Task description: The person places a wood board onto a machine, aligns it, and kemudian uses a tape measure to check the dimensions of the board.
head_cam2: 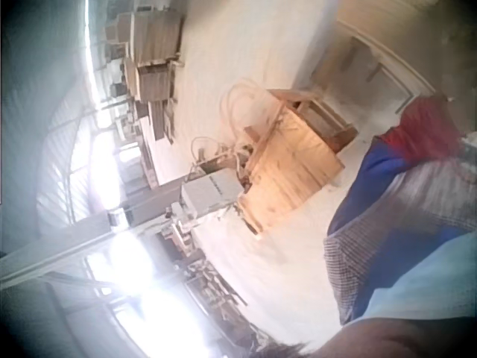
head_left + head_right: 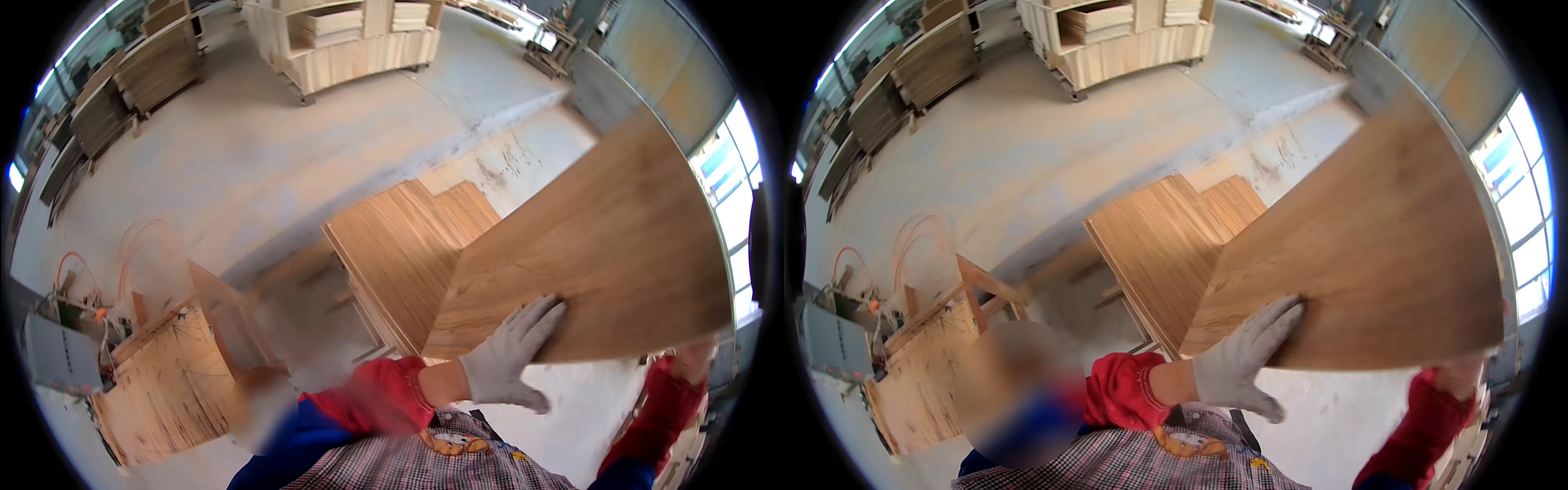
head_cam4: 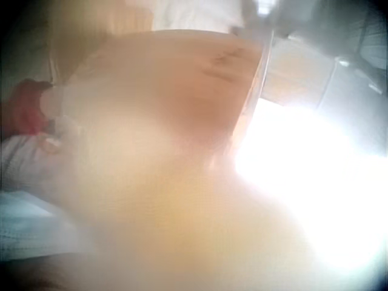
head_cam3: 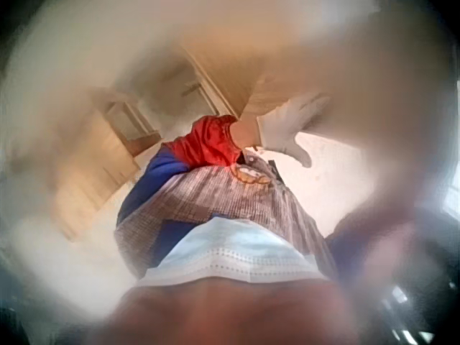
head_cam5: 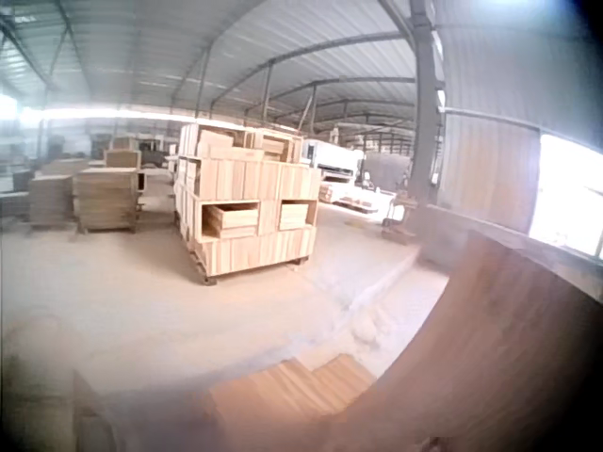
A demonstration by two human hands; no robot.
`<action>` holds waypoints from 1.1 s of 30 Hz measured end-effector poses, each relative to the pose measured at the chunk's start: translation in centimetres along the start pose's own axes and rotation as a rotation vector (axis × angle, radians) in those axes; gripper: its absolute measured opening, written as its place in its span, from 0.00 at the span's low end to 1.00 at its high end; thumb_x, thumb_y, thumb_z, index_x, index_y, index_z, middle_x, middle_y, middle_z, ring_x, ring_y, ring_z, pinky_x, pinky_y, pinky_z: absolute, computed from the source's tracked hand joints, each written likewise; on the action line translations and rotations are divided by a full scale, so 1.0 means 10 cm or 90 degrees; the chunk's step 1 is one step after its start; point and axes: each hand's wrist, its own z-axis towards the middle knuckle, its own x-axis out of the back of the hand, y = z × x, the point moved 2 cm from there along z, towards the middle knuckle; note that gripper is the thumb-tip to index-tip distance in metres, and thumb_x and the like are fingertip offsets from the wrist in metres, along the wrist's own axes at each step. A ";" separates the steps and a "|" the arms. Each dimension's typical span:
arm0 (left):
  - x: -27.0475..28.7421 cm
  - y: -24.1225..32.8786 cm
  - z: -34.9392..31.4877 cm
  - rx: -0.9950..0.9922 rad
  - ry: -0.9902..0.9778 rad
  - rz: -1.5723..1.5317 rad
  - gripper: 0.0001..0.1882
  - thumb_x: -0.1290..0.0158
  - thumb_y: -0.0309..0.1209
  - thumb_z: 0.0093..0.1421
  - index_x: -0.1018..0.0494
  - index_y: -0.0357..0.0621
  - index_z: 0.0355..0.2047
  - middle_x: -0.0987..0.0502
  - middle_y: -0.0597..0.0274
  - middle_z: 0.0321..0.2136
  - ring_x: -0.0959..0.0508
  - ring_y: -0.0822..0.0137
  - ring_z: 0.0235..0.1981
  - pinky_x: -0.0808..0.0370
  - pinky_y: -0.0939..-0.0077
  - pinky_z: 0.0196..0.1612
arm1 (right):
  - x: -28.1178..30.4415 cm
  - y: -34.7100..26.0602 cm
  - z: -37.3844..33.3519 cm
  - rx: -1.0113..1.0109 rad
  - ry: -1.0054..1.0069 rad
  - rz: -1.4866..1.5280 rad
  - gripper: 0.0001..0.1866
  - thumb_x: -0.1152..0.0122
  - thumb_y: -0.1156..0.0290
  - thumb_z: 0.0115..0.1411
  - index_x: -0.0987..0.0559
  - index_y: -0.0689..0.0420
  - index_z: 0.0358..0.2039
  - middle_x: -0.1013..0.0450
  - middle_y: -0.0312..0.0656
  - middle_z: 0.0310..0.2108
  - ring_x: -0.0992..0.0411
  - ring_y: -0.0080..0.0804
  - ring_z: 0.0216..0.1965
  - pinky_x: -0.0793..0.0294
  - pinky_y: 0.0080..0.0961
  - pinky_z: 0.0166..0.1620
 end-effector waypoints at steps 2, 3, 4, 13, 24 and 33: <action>0.17 0.21 0.09 0.026 0.120 0.090 0.49 0.41 0.44 0.44 0.55 0.31 0.58 0.56 0.38 0.59 0.52 0.46 0.61 0.52 0.65 0.61 | -0.81 0.03 0.45 0.082 -0.176 0.309 0.27 0.61 0.54 0.62 0.40 0.60 0.55 0.37 0.42 0.52 0.37 0.37 0.51 0.34 0.36 0.49; 0.28 0.15 0.09 0.008 0.239 0.118 0.41 0.43 0.39 0.48 0.50 0.32 0.57 0.45 0.37 0.55 0.41 0.47 0.57 0.42 0.64 0.57 | -1.32 -0.02 0.65 0.120 -0.347 0.497 0.27 0.61 0.54 0.63 0.41 0.60 0.55 0.38 0.42 0.53 0.38 0.37 0.52 0.35 0.39 0.50; 0.42 0.10 0.02 0.068 0.286 0.099 0.37 0.44 0.38 0.49 0.46 0.33 0.55 0.40 0.38 0.51 0.37 0.47 0.53 0.39 0.65 0.54 | -1.81 -0.13 0.81 0.082 -0.437 0.464 0.26 0.59 0.55 0.63 0.42 0.59 0.56 0.39 0.41 0.53 0.38 0.36 0.51 0.35 0.37 0.50; 1.21 -0.79 -1.22 0.343 0.581 -0.268 0.14 0.44 0.27 0.51 0.29 0.36 0.38 0.25 0.62 0.32 0.25 0.70 0.32 0.27 0.77 0.34 | -3.79 3.27 -0.29 -0.152 -0.317 0.146 0.24 0.51 0.53 0.58 0.38 0.51 0.51 0.35 0.33 0.37 0.36 0.24 0.38 0.33 0.27 0.36; -0.04 -0.36 -2.93 0.313 0.877 -0.538 0.18 0.47 0.20 0.51 0.33 0.34 0.43 0.28 0.57 0.42 0.28 0.64 0.44 0.30 0.71 0.47 | -3.36 3.02 -0.89 -0.470 -0.331 0.284 0.14 0.53 0.50 0.58 0.31 0.47 0.30 0.34 0.30 0.21 0.36 0.16 0.23 0.40 0.17 0.22; -0.88 0.51 -4.22 0.185 1.035 -0.591 0.20 0.49 0.24 0.52 0.34 0.36 0.47 0.28 0.56 0.44 0.29 0.61 0.46 0.33 0.69 0.50 | -3.67 2.57 -1.13 -0.398 -0.288 0.452 0.08 0.51 0.62 0.60 0.33 0.51 0.33 0.34 0.31 0.30 0.36 0.22 0.33 0.34 0.21 0.35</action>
